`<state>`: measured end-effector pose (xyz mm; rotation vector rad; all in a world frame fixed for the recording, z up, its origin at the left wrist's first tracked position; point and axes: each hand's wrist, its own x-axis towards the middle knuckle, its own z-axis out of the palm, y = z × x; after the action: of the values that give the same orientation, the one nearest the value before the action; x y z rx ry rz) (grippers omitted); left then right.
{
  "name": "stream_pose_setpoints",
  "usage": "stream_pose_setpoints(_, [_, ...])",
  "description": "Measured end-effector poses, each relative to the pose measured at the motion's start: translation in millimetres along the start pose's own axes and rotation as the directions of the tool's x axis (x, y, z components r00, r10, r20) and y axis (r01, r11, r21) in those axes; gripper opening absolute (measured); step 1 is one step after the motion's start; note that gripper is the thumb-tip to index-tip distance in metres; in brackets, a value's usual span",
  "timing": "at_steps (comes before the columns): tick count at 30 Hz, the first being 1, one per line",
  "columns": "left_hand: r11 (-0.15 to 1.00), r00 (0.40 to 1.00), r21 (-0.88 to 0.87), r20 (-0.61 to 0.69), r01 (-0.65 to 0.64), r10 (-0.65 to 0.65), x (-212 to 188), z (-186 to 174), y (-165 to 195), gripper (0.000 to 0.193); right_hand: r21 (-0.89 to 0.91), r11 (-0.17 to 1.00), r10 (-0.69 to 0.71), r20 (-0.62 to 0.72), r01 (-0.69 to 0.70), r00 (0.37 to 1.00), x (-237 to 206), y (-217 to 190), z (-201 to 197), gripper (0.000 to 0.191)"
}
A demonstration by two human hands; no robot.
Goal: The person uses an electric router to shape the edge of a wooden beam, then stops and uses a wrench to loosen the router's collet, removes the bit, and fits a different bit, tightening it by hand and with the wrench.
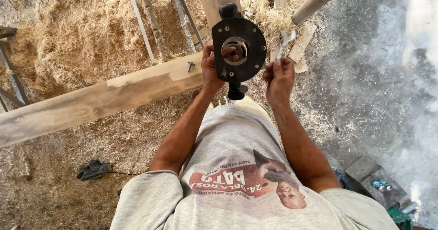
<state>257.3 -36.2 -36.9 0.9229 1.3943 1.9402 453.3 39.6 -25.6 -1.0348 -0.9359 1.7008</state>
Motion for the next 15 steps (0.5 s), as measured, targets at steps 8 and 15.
stream_pose_setpoints(8, [0.962,0.993,0.253,-0.041,-0.098,0.112,5,-5,-3,0.035,-0.442,0.711,-0.41,0.372,0.547,0.833,-1,-55,41,0.003])
stream_pose_setpoints(15, [0.945,0.996,0.315,0.015,-0.091,0.091,17,-13,-7,0.033,-0.569,0.592,-0.288,0.512,0.571,0.809,2,-62,92,0.002])
